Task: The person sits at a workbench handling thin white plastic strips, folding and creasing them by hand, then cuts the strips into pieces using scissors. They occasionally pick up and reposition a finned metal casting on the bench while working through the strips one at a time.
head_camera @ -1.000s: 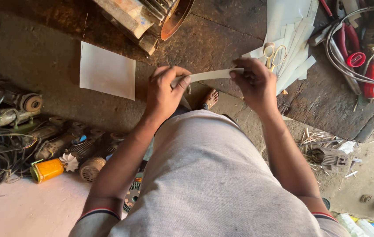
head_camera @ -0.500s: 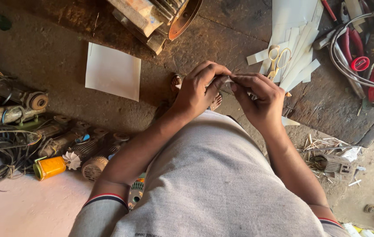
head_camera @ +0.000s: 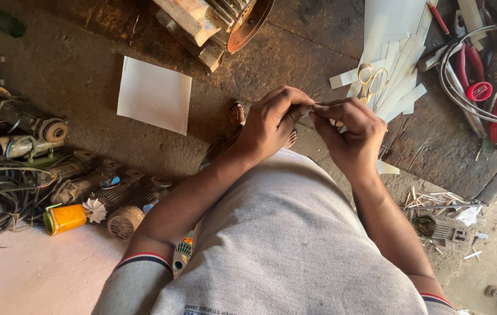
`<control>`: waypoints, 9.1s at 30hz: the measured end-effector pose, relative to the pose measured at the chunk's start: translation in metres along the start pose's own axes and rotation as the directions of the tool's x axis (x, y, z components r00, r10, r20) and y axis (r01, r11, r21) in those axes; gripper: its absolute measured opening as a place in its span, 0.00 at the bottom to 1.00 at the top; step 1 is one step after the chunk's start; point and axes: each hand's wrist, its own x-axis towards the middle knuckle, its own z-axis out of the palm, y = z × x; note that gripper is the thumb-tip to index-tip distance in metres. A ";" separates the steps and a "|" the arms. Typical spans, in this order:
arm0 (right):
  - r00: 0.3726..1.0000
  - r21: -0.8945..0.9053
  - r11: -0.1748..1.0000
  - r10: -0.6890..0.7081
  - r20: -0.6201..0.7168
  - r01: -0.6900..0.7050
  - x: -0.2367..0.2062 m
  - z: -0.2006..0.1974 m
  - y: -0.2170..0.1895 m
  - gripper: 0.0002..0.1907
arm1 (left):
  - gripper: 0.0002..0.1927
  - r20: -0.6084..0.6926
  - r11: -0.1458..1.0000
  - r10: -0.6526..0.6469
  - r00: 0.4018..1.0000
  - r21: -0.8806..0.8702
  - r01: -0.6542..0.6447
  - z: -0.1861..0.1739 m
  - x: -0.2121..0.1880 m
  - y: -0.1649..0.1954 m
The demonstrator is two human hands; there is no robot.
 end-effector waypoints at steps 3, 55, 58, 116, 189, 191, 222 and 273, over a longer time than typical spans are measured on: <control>0.996 0.404 0.910 0.090 0.022 -0.091 -0.001 0.007 0.016 0.05 | 0.08 0.080 0.980 -0.141 0.987 -0.127 0.150 0.009 0.000 -0.002; 0.976 -0.313 0.936 0.103 -0.189 -0.160 0.032 0.092 -0.068 0.10 | 0.07 0.234 0.956 -0.011 0.972 -0.284 0.079 -0.077 0.030 -0.070; 0.963 -0.287 0.935 0.145 -0.229 -0.209 0.031 0.093 -0.071 0.09 | 0.07 0.213 0.952 0.005 0.977 -0.299 0.060 -0.075 0.030 -0.069; 0.866 -0.492 0.717 0.458 -0.202 -0.494 0.025 0.089 0.126 0.14 | 0.26 0.579 0.750 -0.005 0.815 0.542 -0.380 0.039 -0.015 -0.187; 0.838 -0.604 0.614 0.514 -0.183 -0.508 0.016 0.098 0.133 0.10 | 0.24 0.620 0.717 0.070 0.782 0.514 -0.471 0.043 -0.024 -0.179; 0.860 -0.636 0.612 0.480 -0.173 -0.470 0.013 0.097 0.132 0.09 | 0.28 0.597 0.762 0.050 0.801 0.496 -0.417 0.040 -0.021 -0.177; 0.896 -0.447 0.790 0.278 -0.347 -0.419 0.022 0.043 0.184 0.16 | 0.12 0.669 0.737 0.186 0.720 0.390 -0.552 0.073 0.036 -0.172; 0.981 -0.061 0.998 0.009 -0.193 -0.022 0.156 0.221 0.153 0.15 | 0.14 0.118 0.624 -0.781 0.613 0.153 0.766 -0.115 -0.003 -0.116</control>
